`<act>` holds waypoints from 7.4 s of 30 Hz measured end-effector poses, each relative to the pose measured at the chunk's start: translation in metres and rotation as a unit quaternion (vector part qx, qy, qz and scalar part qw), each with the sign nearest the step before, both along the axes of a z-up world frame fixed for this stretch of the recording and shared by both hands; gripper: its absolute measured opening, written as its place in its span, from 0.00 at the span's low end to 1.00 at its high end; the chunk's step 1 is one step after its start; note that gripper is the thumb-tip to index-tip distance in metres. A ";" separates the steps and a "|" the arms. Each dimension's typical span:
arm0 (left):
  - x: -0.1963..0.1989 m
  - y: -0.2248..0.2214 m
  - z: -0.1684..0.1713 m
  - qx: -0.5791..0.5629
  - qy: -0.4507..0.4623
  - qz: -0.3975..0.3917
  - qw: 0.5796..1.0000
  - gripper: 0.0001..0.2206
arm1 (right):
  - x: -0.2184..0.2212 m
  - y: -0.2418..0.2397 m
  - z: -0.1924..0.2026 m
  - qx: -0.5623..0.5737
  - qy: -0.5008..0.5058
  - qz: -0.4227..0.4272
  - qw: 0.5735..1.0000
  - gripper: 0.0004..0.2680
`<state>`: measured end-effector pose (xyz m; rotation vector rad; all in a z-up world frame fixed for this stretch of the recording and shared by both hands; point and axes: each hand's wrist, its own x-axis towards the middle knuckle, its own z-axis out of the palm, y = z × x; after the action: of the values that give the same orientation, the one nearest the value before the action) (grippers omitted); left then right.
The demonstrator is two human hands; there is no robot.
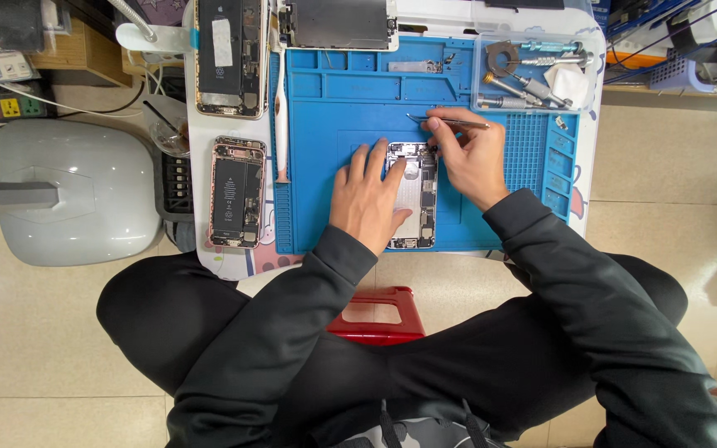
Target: The person uses tweezers and a screwdriver to remove screws and small components from a disassembled smartphone placed on a blue mat. They carefully lift and separate internal parts, placing them on the mat.
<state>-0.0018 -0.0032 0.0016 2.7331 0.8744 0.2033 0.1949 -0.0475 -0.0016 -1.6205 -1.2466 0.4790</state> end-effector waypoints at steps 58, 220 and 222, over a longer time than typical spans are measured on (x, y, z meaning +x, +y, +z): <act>-0.020 -0.010 0.013 0.071 -0.212 -0.154 0.962 0.08 | 0.005 -0.043 0.029 -0.075 -0.351 0.104 0.928 0.14; 0.017 0.041 -0.015 -0.243 -0.283 -0.030 0.927 0.11 | -0.012 -0.019 0.058 -0.042 -0.489 0.070 0.868 0.00; 0.017 0.040 -0.017 -0.235 -0.280 -0.031 0.930 0.11 | -0.009 -0.020 0.051 -0.041 -0.493 0.067 0.866 0.01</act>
<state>0.0157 0.0367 -0.0152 2.0830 0.5750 0.6331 0.1858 -0.0675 0.0493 -1.9209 -2.1072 -0.3022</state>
